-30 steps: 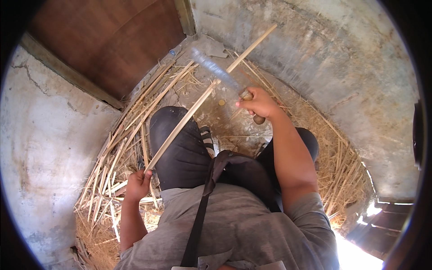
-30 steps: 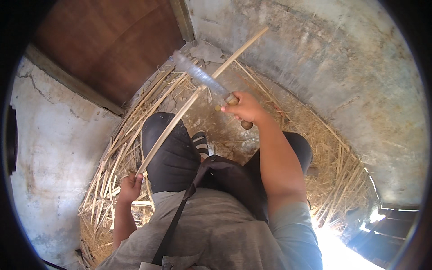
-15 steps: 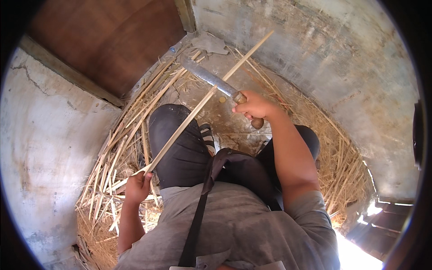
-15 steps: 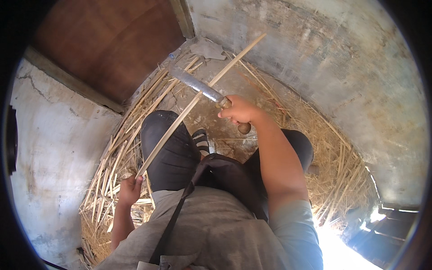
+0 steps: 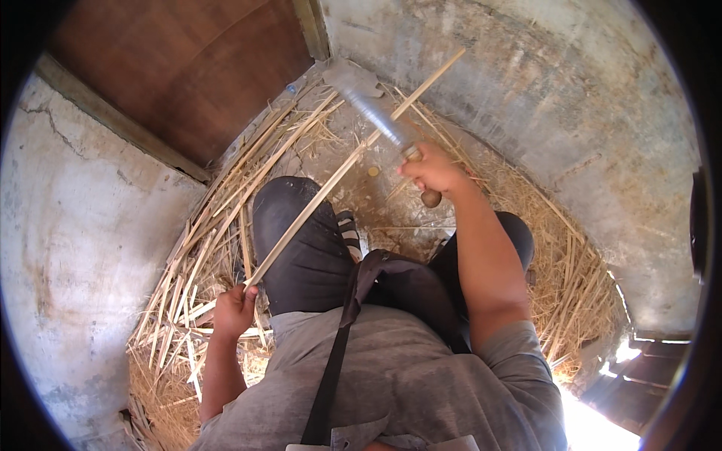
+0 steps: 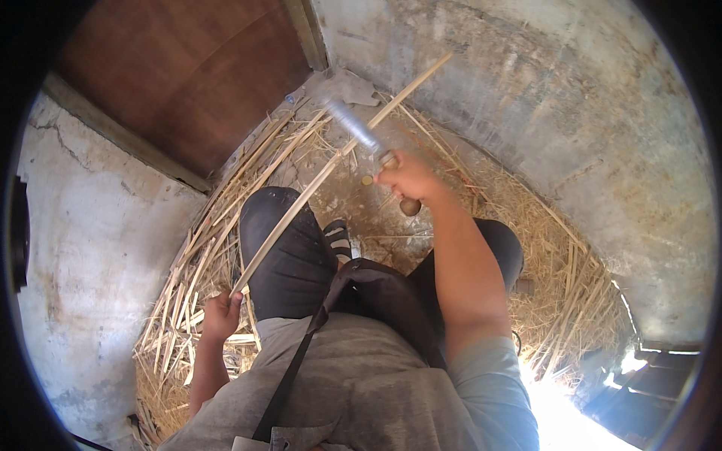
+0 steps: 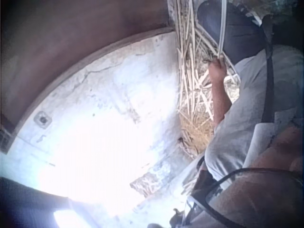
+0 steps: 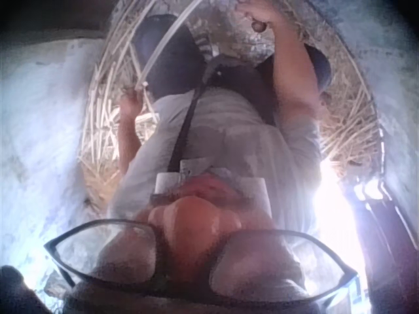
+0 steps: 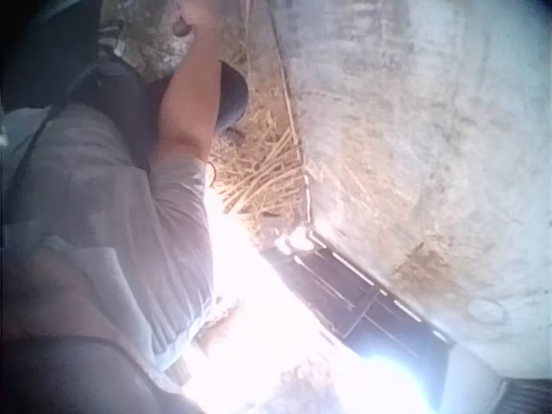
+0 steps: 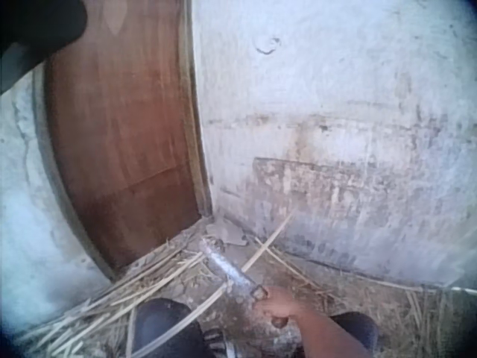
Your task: The person sits on the floor and uses a large knife to shave a long bamboo stick. They hold the stick against their leg and repeatedly scrape the blade along its length to remove the outer layer, creating thin shavings.
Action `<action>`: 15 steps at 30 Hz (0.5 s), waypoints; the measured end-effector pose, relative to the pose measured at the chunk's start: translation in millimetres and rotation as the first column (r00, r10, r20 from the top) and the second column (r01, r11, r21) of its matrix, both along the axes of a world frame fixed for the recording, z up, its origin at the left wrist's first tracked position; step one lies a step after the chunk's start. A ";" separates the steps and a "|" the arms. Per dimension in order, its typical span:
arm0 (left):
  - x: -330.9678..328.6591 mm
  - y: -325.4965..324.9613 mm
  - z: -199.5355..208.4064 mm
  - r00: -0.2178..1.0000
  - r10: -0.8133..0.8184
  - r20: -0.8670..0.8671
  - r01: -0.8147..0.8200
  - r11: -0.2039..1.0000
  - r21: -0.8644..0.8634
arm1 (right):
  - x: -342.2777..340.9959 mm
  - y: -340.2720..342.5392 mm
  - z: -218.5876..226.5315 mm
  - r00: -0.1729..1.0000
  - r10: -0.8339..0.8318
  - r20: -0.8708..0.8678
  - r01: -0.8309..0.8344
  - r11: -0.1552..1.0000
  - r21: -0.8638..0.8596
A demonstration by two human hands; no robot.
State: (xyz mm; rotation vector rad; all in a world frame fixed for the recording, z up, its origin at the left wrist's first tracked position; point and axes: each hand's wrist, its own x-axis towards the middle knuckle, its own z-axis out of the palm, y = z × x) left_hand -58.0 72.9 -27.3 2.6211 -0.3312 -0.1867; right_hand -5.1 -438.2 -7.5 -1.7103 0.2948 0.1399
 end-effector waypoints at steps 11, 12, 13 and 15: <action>5.5 2.1 9.4 0.999 -0.039 0.020 0.038 0.999 0.018 | -5.8 10.0 -7.8 0.947 0.260 -0.190 -0.233 0.960 0.153; 4.7 5.1 8.0 0.999 -0.035 0.026 0.035 0.999 0.016 | -4.9 5.8 -10.4 0.939 0.297 -0.174 -0.264 0.946 0.188; 5.5 4.7 7.2 0.998 -0.047 0.029 0.047 0.999 0.017 | -5.3 3.4 -10.5 0.938 0.293 -0.185 -0.250 0.942 0.222; 5.7 2.5 3.7 0.998 -0.032 0.060 0.028 0.998 0.064 | -4.7 0.0 -5.4 0.934 0.287 -0.211 -0.223 0.933 0.283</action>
